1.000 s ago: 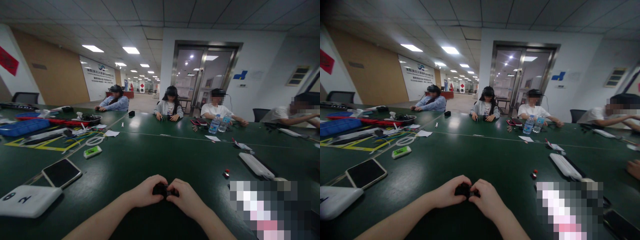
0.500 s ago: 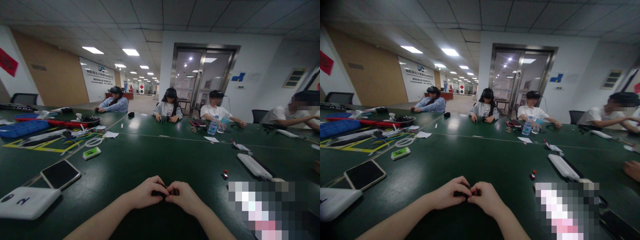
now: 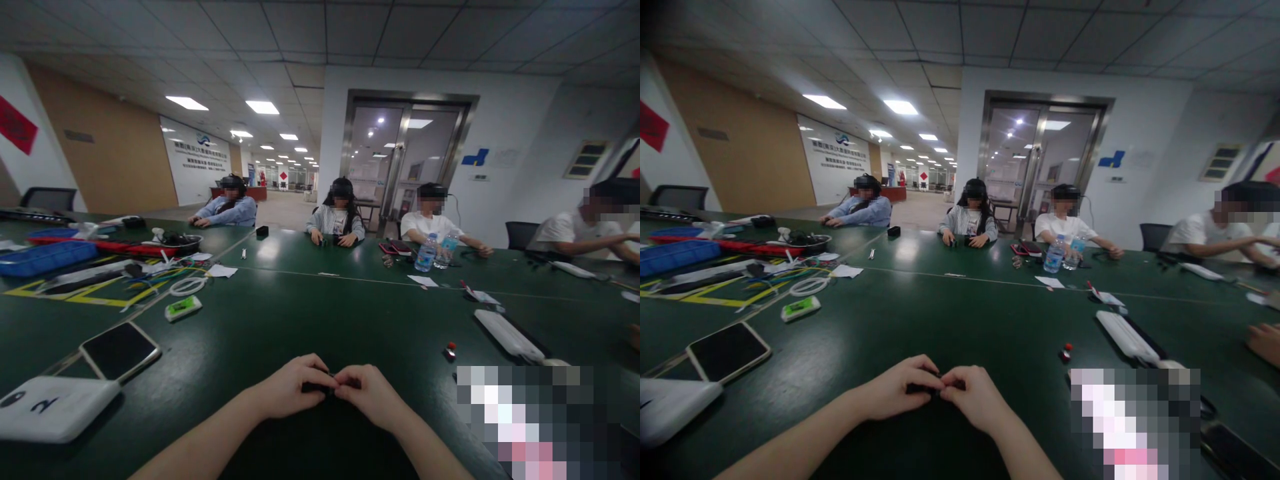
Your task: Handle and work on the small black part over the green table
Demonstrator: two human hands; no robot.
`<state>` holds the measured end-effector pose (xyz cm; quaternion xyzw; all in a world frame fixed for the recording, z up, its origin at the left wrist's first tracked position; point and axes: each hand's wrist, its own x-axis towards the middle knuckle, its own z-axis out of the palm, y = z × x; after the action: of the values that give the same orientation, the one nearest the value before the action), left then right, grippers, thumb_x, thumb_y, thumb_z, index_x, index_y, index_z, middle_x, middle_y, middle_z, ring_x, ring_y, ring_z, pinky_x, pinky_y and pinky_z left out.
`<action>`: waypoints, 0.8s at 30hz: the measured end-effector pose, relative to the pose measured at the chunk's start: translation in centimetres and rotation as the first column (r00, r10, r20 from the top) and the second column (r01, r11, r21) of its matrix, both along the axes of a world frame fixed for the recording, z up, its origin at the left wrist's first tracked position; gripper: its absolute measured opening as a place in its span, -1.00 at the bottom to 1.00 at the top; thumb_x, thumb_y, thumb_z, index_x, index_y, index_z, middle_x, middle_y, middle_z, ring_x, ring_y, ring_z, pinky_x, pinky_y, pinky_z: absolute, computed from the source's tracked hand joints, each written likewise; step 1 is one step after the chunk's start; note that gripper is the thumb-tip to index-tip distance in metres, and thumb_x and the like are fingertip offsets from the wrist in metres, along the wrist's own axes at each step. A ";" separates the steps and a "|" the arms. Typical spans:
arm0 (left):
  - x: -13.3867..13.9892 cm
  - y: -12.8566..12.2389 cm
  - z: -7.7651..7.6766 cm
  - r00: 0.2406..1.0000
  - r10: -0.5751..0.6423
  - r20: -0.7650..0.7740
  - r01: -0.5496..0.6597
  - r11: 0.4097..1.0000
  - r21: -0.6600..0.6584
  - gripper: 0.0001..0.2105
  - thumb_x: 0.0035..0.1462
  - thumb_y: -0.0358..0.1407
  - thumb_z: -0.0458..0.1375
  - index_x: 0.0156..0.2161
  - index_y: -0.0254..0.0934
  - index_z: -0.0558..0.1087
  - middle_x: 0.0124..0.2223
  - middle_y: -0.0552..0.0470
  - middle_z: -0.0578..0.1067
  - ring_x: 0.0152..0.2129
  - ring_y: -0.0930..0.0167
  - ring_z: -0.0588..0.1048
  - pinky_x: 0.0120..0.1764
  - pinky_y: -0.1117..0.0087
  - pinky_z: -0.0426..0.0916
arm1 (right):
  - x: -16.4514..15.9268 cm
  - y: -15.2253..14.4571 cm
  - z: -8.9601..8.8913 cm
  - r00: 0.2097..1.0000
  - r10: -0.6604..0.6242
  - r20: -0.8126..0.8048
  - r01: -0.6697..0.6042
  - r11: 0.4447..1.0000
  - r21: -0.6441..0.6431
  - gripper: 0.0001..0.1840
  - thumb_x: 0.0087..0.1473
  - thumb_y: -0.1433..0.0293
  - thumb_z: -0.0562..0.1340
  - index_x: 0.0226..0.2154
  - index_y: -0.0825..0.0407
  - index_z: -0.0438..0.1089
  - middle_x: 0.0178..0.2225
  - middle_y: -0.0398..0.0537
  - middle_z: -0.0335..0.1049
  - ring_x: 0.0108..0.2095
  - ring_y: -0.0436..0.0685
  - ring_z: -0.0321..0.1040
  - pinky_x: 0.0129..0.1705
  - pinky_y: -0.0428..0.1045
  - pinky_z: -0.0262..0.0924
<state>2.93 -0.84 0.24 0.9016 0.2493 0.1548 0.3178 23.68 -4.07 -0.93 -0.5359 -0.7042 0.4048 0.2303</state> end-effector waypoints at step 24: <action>-7.7 5.8 -1.2 0.780 0.568 -0.261 -0.424 0.788 0.447 -0.63 0.21 -0.23 -0.10 0.10 0.10 0.28 0.02 0.04 0.38 -0.10 0.34 0.38 -0.09 0.29 0.23 | 2.4 0.6 -0.5 0.996 -0.081 0.022 0.083 0.995 -0.064 -0.71 0.02 0.27 0.20 -0.16 -0.02 0.37 -0.29 -0.11 0.33 -0.29 0.08 0.30 -0.27 -0.04 0.20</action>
<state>-4.78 5.00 -0.92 0.8563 0.5056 0.0989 0.0369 26.04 -3.46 -1.48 -0.5753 -0.6703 0.4125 0.2226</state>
